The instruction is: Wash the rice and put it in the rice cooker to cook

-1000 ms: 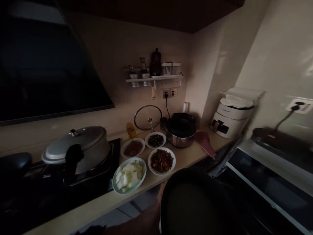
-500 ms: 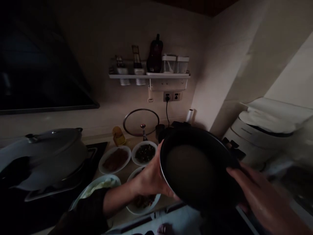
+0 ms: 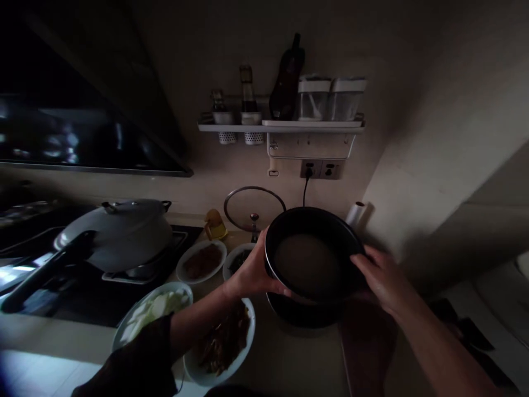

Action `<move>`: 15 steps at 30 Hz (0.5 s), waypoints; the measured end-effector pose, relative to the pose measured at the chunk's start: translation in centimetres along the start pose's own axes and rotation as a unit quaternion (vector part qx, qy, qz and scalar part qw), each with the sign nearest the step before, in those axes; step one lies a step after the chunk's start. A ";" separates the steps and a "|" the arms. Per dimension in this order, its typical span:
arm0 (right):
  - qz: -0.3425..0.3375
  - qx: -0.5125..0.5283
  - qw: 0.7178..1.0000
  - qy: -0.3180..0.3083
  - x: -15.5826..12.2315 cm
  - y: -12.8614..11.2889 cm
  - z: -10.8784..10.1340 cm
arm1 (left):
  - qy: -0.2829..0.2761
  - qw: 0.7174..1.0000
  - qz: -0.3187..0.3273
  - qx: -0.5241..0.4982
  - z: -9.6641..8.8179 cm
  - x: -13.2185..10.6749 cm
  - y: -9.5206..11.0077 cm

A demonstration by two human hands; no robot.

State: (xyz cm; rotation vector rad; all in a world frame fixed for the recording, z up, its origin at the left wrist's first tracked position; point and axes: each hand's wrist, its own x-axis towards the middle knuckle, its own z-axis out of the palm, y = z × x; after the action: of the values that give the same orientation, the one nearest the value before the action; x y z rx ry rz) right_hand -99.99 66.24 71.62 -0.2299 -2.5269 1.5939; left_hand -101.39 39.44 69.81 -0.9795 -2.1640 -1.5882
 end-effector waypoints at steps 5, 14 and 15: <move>-0.005 -0.007 0.995 -0.104 3.6 3.4 0.6 | 0.040 0.997 -0.041 0.045 2.3 -1.4 -2.2; -0.028 -0.054 0.989 -0.134 5.9 6.4 2.2 | 0.068 0.983 -0.129 0.115 4.9 -3.7 -5.2; -0.024 -0.059 0.989 -0.133 6.1 6.7 2.5 | 0.069 0.979 -0.143 0.127 5.1 -4.0 -5.9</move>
State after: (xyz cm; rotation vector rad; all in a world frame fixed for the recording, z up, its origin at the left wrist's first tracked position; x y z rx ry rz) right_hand -106.10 68.16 64.78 0.0339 -2.8051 1.5522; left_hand -101.55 41.81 61.38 -0.4850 -2.4151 -1.3965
